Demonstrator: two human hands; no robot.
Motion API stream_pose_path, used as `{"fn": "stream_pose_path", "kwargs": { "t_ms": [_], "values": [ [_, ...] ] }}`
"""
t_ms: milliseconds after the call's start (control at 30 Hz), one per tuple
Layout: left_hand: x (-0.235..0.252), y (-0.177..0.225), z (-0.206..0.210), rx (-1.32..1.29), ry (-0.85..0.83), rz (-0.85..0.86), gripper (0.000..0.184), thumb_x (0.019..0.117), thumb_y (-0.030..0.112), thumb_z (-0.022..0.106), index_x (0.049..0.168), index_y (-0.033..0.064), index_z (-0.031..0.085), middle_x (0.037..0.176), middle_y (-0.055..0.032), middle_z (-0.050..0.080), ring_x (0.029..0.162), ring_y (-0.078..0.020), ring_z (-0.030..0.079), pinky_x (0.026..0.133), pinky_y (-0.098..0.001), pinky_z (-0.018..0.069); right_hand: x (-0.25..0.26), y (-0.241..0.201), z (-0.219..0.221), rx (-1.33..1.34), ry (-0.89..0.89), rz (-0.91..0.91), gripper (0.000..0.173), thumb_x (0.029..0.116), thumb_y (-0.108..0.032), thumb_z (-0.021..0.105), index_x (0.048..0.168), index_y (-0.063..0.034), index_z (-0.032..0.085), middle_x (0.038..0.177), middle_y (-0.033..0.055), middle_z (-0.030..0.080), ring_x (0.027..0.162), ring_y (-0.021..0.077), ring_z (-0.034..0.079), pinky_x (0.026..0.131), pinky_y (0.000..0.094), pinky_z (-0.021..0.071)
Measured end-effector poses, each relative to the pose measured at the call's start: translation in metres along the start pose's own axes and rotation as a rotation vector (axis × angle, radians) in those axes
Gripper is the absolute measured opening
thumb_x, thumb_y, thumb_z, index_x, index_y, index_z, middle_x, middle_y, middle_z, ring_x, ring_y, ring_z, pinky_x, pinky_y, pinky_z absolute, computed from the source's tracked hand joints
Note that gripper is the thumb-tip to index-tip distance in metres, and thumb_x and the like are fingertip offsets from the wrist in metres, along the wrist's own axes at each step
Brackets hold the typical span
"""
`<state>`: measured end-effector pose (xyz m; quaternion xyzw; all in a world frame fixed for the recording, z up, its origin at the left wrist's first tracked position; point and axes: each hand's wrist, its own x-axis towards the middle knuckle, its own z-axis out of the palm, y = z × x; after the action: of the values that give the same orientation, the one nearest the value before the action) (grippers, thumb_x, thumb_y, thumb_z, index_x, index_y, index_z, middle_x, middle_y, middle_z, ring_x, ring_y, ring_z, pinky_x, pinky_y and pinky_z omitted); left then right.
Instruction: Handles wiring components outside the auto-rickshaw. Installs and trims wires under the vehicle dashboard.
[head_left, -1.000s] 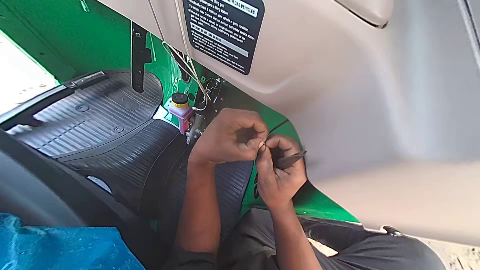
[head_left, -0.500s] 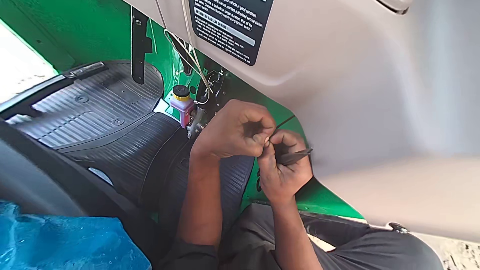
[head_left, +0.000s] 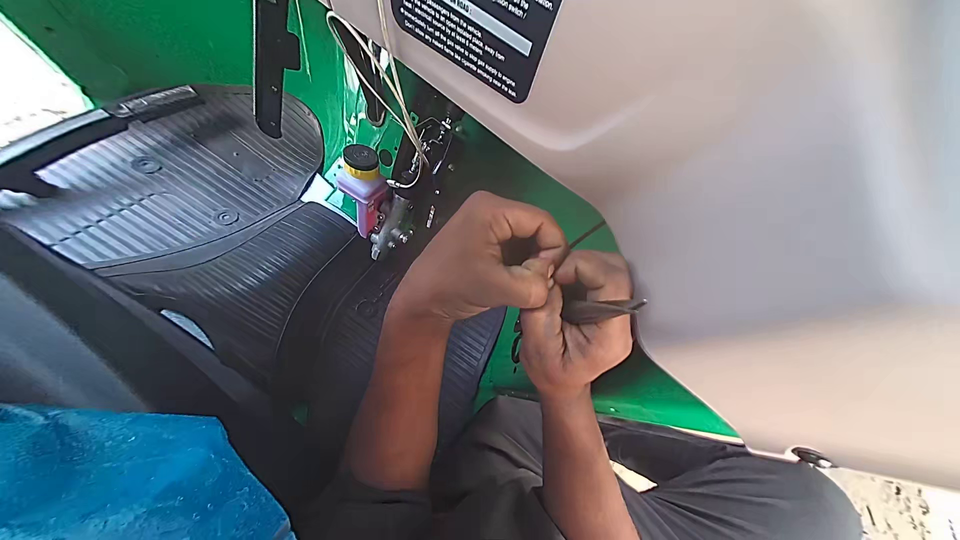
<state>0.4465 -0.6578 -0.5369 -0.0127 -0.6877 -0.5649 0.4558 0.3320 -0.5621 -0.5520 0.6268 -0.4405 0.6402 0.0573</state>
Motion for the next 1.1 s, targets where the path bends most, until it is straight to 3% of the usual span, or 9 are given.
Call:
{"fn": "stream_pose_path", "kwargs": {
  "t_ms": [267,467,600,733,900,1000,1100],
  "values": [
    [-0.007,-0.001,0.006,-0.109,0.053,-0.044,0.008,0.0771,-0.004,0.066,0.081,0.0033,0.067,0.070,0.0017,0.062,0.063,-0.0020,0.057,0.055,-0.0165,0.0471,0.002,-0.001,-0.002,-0.108,-0.015,-0.123,0.011,0.0957,-0.015,0.064,0.097,-0.0041,0.062,0.093,0.0037,0.058,0.085,0.0061,0.060,0.071,0.0171,0.0536],
    [-0.016,0.002,0.016,-0.153,0.170,-0.135,0.004,0.0803,0.001,0.066,0.080,0.0050,0.064,0.064,-0.0007,0.058,0.054,-0.0046,0.055,0.047,-0.0185,0.0451,0.002,0.000,0.000,-0.185,-0.036,-0.184,0.015,0.0961,-0.018,0.063,0.098,-0.0029,0.062,0.093,0.0057,0.059,0.086,0.0084,0.062,0.073,0.0185,0.0546],
    [-0.016,-0.005,0.014,-0.218,0.197,-0.021,0.005,0.0897,0.010,0.068,0.089,0.0048,0.066,0.075,-0.0008,0.060,0.063,-0.0060,0.057,0.055,-0.0198,0.0485,0.000,0.001,0.003,-0.081,-0.013,-0.029,0.011,0.0985,-0.016,0.062,0.101,-0.0063,0.059,0.094,0.0029,0.060,0.083,0.0057,0.062,0.069,0.0192,0.0563],
    [-0.015,-0.004,0.008,-0.284,0.142,-0.033,0.008,0.0957,0.010,0.067,0.096,0.0023,0.067,0.081,-0.0042,0.064,0.065,-0.0086,0.060,0.057,-0.0215,0.0531,-0.001,-0.002,0.003,0.222,-0.002,0.208,0.008,0.1022,-0.012,0.061,0.109,-0.0092,0.058,0.093,0.0017,0.056,0.062,0.0042,0.054,0.051,0.0200,0.0527],
    [-0.021,-0.008,0.005,-0.374,0.125,-0.042,0.009,0.0955,0.011,0.069,0.099,0.0022,0.068,0.085,-0.0054,0.065,0.069,-0.0097,0.063,0.062,-0.0232,0.0558,-0.002,0.000,0.004,0.210,0.005,0.161,0.008,0.0999,-0.012,0.061,0.107,-0.0085,0.059,0.091,0.0019,0.057,0.069,0.0062,0.058,0.058,0.0216,0.0556],
    [-0.025,-0.011,0.006,-0.431,0.209,-0.177,0.018,0.0997,0.021,0.065,0.092,0.0057,0.070,0.077,-0.0037,0.066,0.062,-0.0086,0.063,0.056,-0.0227,0.0560,-0.004,0.002,0.004,0.131,-0.006,0.107,0.007,0.0991,-0.013,0.060,0.103,-0.0078,0.058,0.090,0.0019,0.057,0.072,0.0066,0.060,0.059,0.0221,0.0565],
    [-0.026,-0.008,0.005,-0.345,0.212,-0.428,0.042,0.1050,0.037,0.056,0.075,0.0086,0.066,0.059,-0.0008,0.059,0.046,-0.0045,0.053,0.042,-0.0186,0.0449,-0.005,0.004,0.005,-0.001,-0.026,0.050,0.011,0.0988,-0.018,0.059,0.099,-0.0071,0.059,0.089,0.0014,0.058,0.074,0.0054,0.059,0.062,0.0202,0.0547]
  ]
}}
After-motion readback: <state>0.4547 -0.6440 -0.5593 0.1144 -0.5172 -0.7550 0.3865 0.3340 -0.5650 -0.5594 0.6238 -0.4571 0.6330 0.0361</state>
